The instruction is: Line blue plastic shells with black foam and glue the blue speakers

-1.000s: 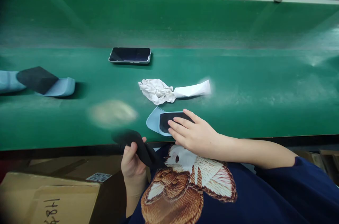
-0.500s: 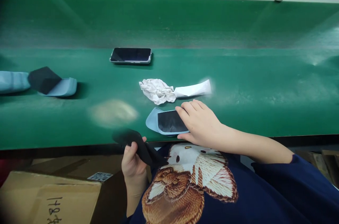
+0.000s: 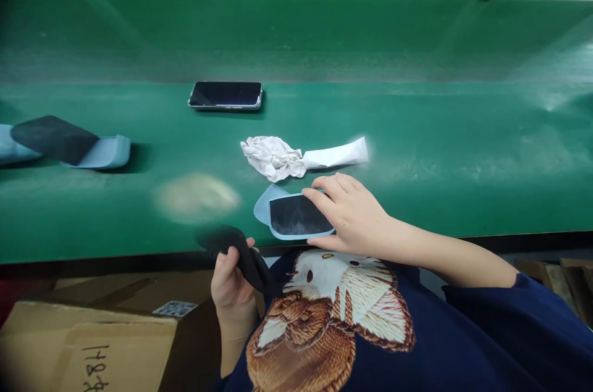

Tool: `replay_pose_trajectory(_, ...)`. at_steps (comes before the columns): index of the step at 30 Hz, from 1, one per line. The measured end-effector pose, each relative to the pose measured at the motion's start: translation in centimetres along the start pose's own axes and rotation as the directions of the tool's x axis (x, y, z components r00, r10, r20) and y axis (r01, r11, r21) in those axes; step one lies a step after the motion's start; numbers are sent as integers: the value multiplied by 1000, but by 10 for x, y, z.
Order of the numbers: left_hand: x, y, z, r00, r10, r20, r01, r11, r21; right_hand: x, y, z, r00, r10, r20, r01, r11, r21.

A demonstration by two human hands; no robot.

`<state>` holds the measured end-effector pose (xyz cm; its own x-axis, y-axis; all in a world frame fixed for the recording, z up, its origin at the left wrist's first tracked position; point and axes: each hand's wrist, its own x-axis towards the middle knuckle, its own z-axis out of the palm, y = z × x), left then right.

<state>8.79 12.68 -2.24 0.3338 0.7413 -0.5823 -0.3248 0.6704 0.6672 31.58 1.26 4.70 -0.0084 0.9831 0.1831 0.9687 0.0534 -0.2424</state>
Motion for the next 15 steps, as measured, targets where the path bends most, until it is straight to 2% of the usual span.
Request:
replay_pose_trajectory(2, 0, 0, 0, 1000, 16, -10, -16, 1000, -2, 0, 0, -3, 999, 5, -38, -2, 997, 78)
replay_pose_trajectory(6, -3, 0, -2, 999, 42, -20, -43, 999, -8, -2, 2, -8, 998, 55, -30, -45, 963, 267)
replay_pose_trajectory(8, -5, 0, -1, 998, 61, -1, -61, 998, -1, -4, 4, -6, 997, 64, -44, -52, 971, 233)
replay_pose_trajectory(11, -11, 0, 4, 996, 93, 18, -93, 995, 27, -7, 5, 3, 997, 27, -72, -20, 995, 96)
replay_pose_trajectory(15, -16, 1, 9, 993, 110, 41, -112, 991, 73, -7, 4, 12, 999, -2, -54, 3, 1000, 9)
